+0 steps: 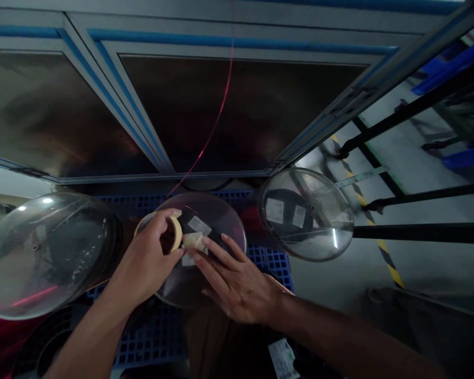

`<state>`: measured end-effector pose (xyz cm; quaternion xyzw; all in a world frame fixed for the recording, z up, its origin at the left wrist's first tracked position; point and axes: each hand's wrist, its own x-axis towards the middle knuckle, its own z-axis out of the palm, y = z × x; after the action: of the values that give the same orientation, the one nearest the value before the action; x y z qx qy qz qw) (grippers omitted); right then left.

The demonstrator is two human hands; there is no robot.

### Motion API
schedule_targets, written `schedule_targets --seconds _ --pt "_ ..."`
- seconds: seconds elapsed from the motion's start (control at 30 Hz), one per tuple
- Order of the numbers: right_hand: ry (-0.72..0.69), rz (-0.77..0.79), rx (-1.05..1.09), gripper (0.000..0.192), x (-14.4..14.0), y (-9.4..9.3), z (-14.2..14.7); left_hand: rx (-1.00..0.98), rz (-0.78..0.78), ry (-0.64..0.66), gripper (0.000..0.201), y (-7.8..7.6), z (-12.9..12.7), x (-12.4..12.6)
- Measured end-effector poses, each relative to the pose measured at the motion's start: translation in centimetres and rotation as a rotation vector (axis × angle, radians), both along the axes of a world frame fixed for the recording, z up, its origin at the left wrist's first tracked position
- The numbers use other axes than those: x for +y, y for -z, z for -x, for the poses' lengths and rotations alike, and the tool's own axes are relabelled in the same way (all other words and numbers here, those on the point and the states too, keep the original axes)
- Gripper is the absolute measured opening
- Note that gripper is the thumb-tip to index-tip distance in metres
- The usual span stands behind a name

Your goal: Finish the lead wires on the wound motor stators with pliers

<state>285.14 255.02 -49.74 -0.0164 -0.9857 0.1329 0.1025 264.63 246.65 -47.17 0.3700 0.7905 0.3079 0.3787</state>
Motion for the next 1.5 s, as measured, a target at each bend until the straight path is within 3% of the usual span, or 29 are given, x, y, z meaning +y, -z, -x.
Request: schedule_targets --seconds 0.4,0.63,0.87,1.13,1.3,1.5 --pt "0.031 0.017 0.046 0.054 0.3 0.1 -1.6 0.050 0.005 0.004 0.061 -0.3 0.0 -0.1" --pt "0.058 0.063 0.008 0.053 1.3 0.3 0.1 0.190 0.053 -0.061 0.060 -0.7 -1.2 0.9" --pt "0.067 0.072 0.002 0.056 1.8 0.1 0.4 0.169 0.014 -0.040 0.057 -0.4 -0.7 0.7" --pt "0.078 0.194 -0.024 0.060 2.3 0.3 0.7 0.138 0.014 -0.011 0.058 -0.6 -0.5 0.5" --pt "0.023 0.304 0.025 0.069 3.3 0.2 1.2 0.092 -0.020 -0.018 0.059 -0.3 -0.3 0.5" --pt "-0.073 0.245 0.013 0.066 4.2 0.3 1.7 0.101 -0.021 -0.010 0.058 -0.4 -0.2 0.4"
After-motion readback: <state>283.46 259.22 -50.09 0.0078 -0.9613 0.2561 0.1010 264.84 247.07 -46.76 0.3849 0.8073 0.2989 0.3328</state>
